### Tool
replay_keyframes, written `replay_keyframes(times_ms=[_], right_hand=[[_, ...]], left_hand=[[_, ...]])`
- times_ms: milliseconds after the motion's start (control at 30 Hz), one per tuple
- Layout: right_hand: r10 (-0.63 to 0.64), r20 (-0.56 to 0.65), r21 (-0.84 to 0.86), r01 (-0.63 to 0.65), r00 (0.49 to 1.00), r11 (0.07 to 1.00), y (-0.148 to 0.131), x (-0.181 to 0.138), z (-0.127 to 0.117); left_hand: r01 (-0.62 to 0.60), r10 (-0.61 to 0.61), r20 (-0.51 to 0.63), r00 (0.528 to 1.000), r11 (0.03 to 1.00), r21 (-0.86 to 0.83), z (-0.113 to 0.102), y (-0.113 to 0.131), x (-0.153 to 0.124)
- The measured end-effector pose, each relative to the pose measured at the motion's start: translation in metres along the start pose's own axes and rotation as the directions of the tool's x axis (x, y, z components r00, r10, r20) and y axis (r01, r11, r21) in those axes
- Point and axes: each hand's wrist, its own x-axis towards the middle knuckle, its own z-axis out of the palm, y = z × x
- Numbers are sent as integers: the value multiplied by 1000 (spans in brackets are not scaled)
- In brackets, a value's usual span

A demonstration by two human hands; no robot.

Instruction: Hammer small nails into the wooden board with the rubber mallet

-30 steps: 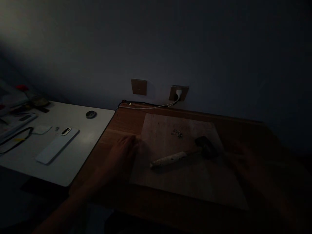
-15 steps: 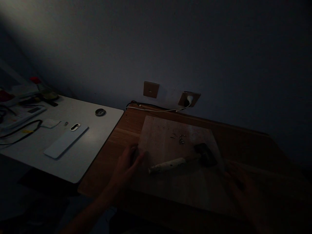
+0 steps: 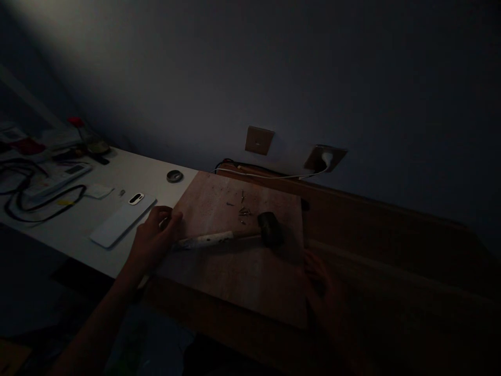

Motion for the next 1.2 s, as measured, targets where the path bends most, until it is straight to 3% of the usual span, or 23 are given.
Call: replay_keyframes(times_ms=[267,367,500,700,800,933,1000,1133,1200], right_hand=[[15,-92,23,-13,996,1000,12,6,-6],[39,-168,-45,-47,985,998,26,11,-28],[89,-281,-220,-154,956,963,43,17,-75],[256,-392,-251,-370,884,894,60,13,-143],[260,-396,-276,-384,881,881,66,9,-159],[191,-389,-278,-313,901,908,72,8,-161],[194,-411,-279,-325,891,904,74,10,-161],[190,-475,-287,-356,859,889,77,13,-164],[107,-519,-313,-305,848,900,79,12,-165]], left_hand=[[-81,81,-9,997,997,11,9,3,-5],[-135,134,68,989,991,10,20,17,-16],[-258,259,197,946,966,-31,46,41,-39],[-413,461,407,788,887,-205,82,65,-71],[-518,544,400,738,836,-181,95,64,-70],[-703,663,299,686,710,39,103,56,-62],[-789,752,255,608,609,83,102,57,-63],[-908,883,240,403,418,-16,102,68,-81],[-929,895,287,342,368,-41,108,76,-93]])
